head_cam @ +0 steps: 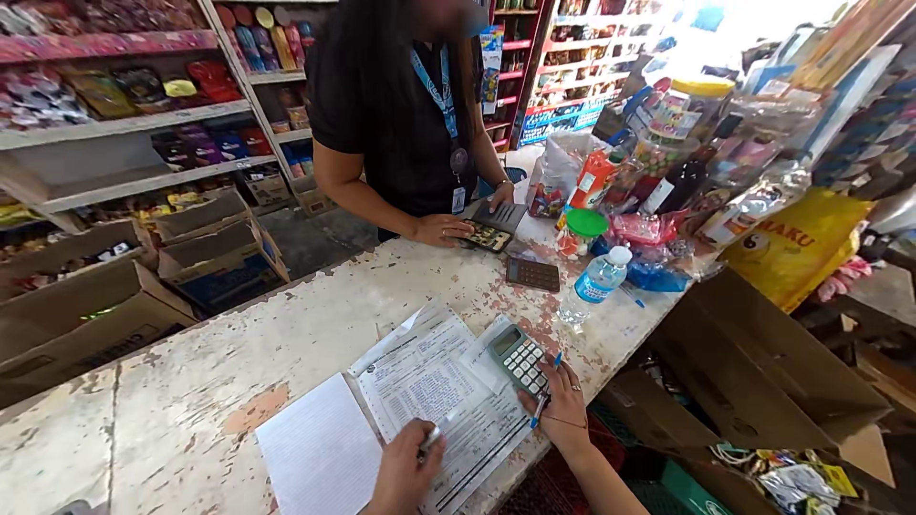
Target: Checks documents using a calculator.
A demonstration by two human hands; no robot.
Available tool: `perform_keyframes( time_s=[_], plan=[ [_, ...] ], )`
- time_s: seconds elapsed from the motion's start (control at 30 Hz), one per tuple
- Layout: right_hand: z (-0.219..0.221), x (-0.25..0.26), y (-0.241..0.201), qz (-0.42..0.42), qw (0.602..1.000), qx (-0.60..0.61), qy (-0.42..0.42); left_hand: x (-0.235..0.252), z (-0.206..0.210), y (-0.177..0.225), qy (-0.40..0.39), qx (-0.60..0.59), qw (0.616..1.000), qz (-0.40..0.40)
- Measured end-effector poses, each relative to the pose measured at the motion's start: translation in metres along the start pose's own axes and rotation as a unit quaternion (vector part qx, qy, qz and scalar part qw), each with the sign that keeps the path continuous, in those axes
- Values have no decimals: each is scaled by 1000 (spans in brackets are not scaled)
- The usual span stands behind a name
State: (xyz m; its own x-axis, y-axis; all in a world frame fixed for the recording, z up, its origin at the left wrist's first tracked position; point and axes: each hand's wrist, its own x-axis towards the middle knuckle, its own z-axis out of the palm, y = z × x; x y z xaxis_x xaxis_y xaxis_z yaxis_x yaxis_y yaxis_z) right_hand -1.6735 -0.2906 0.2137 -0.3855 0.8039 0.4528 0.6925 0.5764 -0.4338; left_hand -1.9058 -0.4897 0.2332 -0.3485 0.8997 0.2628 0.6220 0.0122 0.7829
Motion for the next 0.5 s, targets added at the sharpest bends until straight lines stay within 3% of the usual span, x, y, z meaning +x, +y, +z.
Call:
perform_keyframes(
  time_s=[0.13, 0.5],
  plan=[
    [-1, 0, -2, 5, 1000, 4, 3, -3, 11, -9, -32, 91, 985, 146],
    [0, 0, -1, 2, 1000, 2, 7, 2, 0, -3, -91, 54, 991, 85]
  ],
)
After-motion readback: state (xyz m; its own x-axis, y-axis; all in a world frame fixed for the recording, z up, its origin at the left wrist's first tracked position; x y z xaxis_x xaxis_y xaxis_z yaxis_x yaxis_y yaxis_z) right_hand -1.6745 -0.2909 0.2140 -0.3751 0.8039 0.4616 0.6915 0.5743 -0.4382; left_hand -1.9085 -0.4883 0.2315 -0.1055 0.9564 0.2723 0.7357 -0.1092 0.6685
